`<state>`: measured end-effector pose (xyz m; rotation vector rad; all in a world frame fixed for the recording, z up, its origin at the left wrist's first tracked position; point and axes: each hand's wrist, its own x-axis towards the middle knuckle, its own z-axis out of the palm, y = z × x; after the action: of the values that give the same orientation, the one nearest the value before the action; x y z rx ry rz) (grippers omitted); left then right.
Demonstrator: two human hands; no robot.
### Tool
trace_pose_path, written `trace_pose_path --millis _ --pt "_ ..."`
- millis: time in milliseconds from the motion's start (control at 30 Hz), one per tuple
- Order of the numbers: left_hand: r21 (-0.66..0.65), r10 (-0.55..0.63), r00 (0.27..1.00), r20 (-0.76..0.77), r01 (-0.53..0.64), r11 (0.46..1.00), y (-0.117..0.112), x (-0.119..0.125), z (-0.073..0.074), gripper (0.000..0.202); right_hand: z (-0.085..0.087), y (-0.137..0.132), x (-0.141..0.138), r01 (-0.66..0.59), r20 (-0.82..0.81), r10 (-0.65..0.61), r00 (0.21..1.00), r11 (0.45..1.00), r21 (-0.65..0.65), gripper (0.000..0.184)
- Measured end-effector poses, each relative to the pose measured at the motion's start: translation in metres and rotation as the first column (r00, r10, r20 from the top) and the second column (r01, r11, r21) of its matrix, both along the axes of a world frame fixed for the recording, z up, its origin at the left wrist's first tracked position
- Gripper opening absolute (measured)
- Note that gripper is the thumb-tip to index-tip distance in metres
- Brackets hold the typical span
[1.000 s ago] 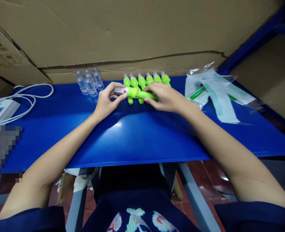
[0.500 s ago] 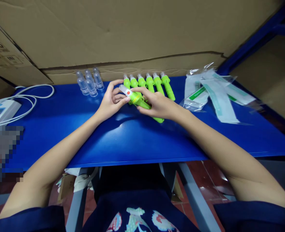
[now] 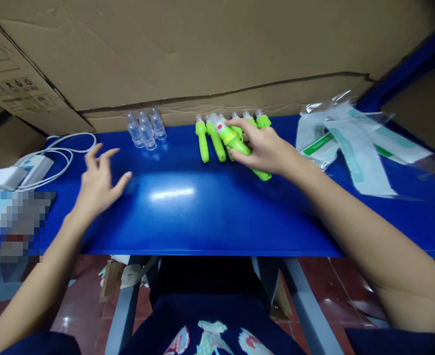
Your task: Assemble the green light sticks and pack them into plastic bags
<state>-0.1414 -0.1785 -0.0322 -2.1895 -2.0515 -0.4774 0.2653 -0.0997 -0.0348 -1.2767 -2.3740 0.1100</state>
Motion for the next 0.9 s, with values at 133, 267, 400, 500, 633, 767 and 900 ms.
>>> trace_pose_path --millis 133,267,400,500,633,767,900 --pt "-0.168 0.406 0.905 -0.129 -0.424 0.89 -0.033 -0.033 0.01 0.08 0.001 0.009 0.011 0.035 -0.008 -0.035 0.999 0.999 0.011 0.066" --pt "-0.153 0.583 0.807 -0.097 -0.591 0.792 -0.047 -0.04 0.015 0.088 0.001 0.011 0.012 0.068 0.021 -0.068 0.997 0.998 0.016 0.068" --pt "-0.165 0.668 0.742 -0.061 -0.667 0.726 -0.048 -0.037 0.013 0.097 0.004 0.007 0.008 0.064 0.054 -0.065 0.996 0.998 0.02 0.068" --pt "-0.115 0.666 0.743 -0.071 -0.669 0.734 -0.044 -0.029 0.01 0.093 0.006 0.006 0.007 0.059 0.082 -0.06 0.995 0.998 0.014 0.07" --pt "0.02 0.537 0.841 -0.068 -0.537 0.843 -0.035 -0.004 0.008 0.076 0.003 0.009 0.008 0.067 0.085 -0.069 0.994 0.997 0.024 0.07" --pt "0.027 0.259 0.963 -0.07 -0.258 0.966 -0.016 0.034 0.007 0.07 -0.001 0.01 0.007 0.101 0.073 -0.102 0.992 0.995 0.022 0.065" --pt "0.127 -0.126 0.992 0.025 0.122 0.984 0.014 0.076 -0.004 0.08 -0.007 0.011 0.004 0.095 0.009 -0.095 0.995 0.995 0.027 0.064"
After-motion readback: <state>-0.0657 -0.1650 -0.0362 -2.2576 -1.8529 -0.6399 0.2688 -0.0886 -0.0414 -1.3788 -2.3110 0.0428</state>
